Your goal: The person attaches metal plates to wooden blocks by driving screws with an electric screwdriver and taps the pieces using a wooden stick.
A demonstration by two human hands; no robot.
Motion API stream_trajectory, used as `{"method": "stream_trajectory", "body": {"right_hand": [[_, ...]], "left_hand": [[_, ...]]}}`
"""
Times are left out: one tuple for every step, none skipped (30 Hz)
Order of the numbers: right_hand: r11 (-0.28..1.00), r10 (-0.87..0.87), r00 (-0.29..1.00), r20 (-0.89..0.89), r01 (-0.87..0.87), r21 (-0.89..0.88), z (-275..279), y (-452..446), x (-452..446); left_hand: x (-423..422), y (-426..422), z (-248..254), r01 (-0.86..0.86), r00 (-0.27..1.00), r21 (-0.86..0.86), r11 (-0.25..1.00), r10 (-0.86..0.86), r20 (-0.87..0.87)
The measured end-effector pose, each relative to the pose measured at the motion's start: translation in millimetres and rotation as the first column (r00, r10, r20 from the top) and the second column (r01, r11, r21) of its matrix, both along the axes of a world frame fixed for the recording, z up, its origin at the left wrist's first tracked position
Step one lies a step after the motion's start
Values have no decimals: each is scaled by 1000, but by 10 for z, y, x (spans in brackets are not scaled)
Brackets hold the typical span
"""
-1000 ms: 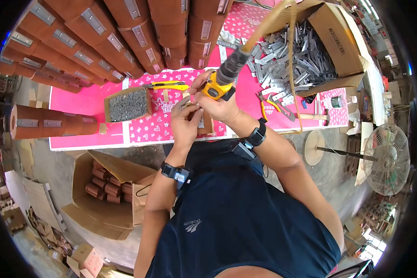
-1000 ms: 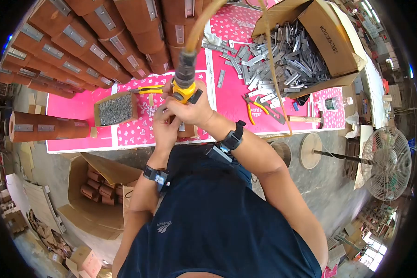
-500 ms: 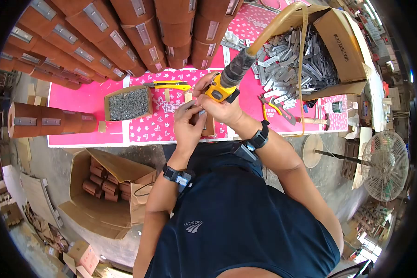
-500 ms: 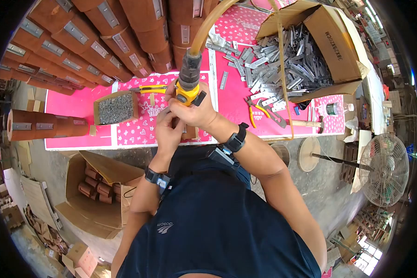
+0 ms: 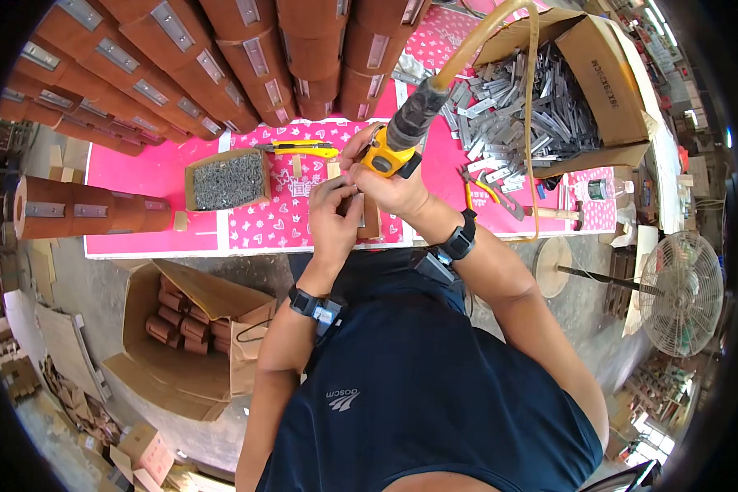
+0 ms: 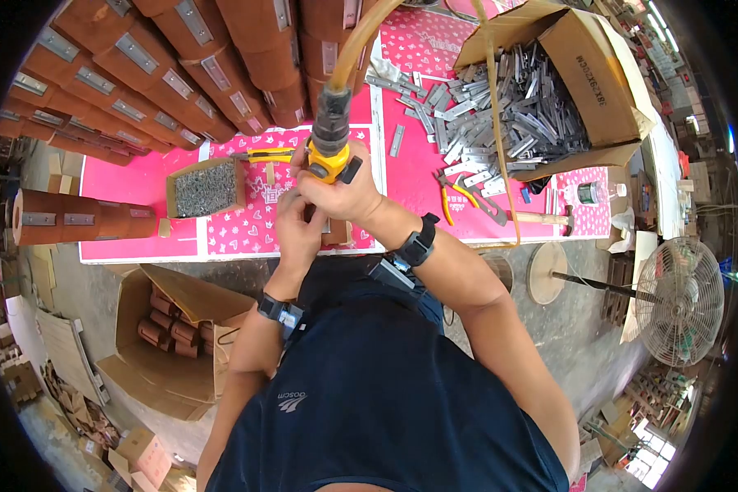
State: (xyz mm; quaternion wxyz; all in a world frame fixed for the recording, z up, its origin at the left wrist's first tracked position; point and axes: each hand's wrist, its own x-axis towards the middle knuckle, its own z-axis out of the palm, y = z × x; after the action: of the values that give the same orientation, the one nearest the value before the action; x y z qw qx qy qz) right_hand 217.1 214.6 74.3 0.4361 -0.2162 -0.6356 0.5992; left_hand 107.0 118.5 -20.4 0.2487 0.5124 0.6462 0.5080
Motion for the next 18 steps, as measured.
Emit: {"method": "stream_trajectory", "body": {"right_hand": [[1000,-5,1000,-27,5,-25,2,-11,-22],[999,-12,999,-52,10,-51,2,-20,-41],[998,-15,999,-49,12,-55,6,-28,-50],[995,-40,999,-35,37,-93,20,-24,-63],[990,-65,998,-19,62,-129,29,-18,-69],[990,-66,998,-18,63,-130,26,-11,-67],[992,-73,997,-15,71,-107,20,2,-65],[993,-81,997,-13,80,-85,10,7,-63],[993,-82,997,-12,81,-84,-6,11,-60],[994,-83,997,-10,82,-76,-24,11,-55],[994,-84,996,-8,83,-69,-34,2,-52],[994,-85,996,-7,84,-71,-31,-13,-50],[994,-79,996,-46,75,-80,-21,-29,-54],[994,-72,994,-85,64,-91,-20,-44,-61],[994,-69,994,-84,62,-93,-38,-43,-46],[999,-26,999,-34,25,-31,-63,-26,-13],[999,16,1000,17,-17,30,-75,-19,4],[999,21,1000,18,-21,29,-77,-24,0]], "left_hand": [[-2,-6,-3,-2,1000,7,1000,2,-6],[-1,-10,-2,-2,1000,12,1000,2,-11],[4,-18,-8,0,1000,8,1000,0,-8],[2,-14,-13,-7,1000,20,1000,7,-21],[3,-6,-4,-14,999,33,999,15,-33],[10,-6,11,-13,999,33,999,14,-32],[14,-2,26,-19,999,32,999,20,-34],[18,-2,35,-24,999,30,999,25,-36],[19,4,30,-23,999,31,999,24,-35],[19,6,26,-24,999,44,999,26,-40],[20,0,28,-25,999,54,998,28,-46],[22,-3,29,-24,999,52,998,27,-45],[19,2,28,-24,998,50,998,27,-62],[15,2,33,-25,996,47,999,29,-79],[12,5,39,-28,996,44,999,31,-78],[10,16,45,-23,997,35,999,26,-73],[11,19,47,-19,998,27,999,21,-67],[15,14,38,-24,997,26,999,25,-67]]}}
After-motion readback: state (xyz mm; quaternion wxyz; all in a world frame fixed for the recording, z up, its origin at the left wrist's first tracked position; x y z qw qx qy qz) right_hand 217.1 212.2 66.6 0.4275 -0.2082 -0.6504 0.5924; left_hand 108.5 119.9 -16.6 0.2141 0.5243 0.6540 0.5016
